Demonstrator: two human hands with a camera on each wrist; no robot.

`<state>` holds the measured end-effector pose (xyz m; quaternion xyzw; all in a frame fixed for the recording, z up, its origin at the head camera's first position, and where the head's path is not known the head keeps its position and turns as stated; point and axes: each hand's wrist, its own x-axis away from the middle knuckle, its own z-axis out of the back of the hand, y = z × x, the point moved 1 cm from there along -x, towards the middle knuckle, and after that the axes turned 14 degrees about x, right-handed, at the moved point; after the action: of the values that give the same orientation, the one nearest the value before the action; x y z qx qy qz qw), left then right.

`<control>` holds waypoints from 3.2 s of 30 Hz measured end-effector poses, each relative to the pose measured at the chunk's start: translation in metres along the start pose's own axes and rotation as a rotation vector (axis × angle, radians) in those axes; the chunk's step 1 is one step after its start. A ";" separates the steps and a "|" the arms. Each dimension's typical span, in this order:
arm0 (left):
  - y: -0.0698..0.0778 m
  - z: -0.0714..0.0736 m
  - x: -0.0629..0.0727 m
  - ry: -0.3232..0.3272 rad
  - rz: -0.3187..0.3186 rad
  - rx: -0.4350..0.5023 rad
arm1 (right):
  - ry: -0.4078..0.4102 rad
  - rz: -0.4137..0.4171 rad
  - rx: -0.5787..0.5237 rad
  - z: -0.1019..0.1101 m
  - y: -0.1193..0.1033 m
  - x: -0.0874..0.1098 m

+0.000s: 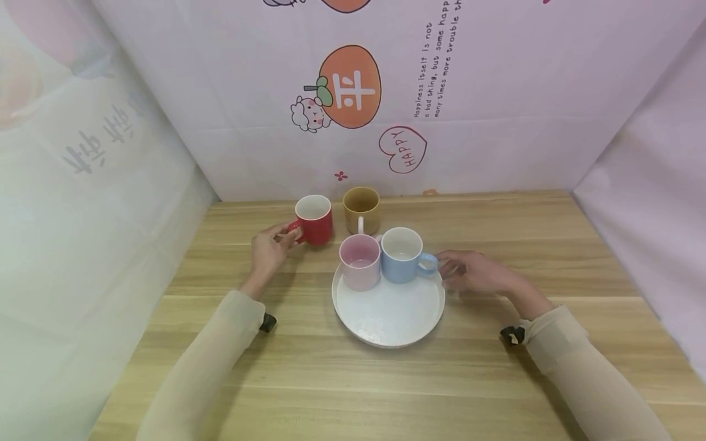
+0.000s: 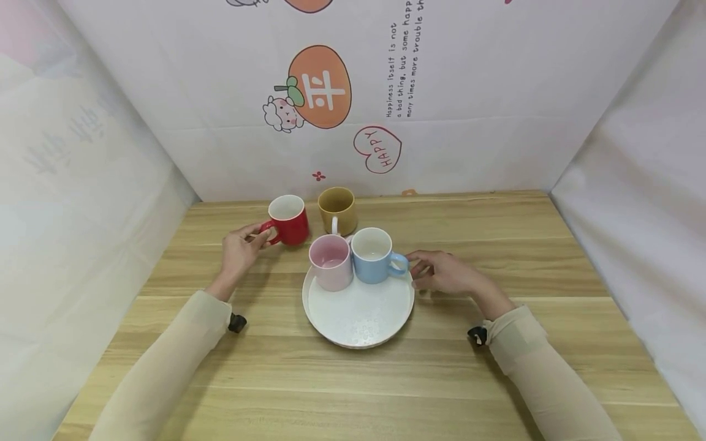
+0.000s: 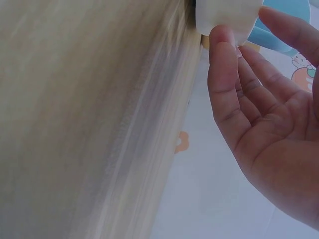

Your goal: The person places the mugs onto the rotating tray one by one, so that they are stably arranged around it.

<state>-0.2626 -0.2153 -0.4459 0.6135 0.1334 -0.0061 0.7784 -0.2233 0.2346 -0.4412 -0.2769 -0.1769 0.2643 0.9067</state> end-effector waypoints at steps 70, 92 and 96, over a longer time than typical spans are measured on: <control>0.066 0.035 0.093 -0.109 -0.097 0.020 | -0.003 -0.027 -0.009 0.000 -0.002 0.007; 0.075 0.024 0.112 -0.203 -0.103 0.130 | 0.033 -0.015 0.065 -0.001 -0.001 0.005; 0.077 0.021 0.117 -0.235 -0.091 0.140 | 0.026 -0.031 0.073 -0.001 -0.001 0.005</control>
<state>-0.1322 -0.1984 -0.3927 0.6545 0.0682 -0.1227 0.7429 -0.2187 0.2366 -0.4408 -0.2443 -0.1597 0.2530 0.9224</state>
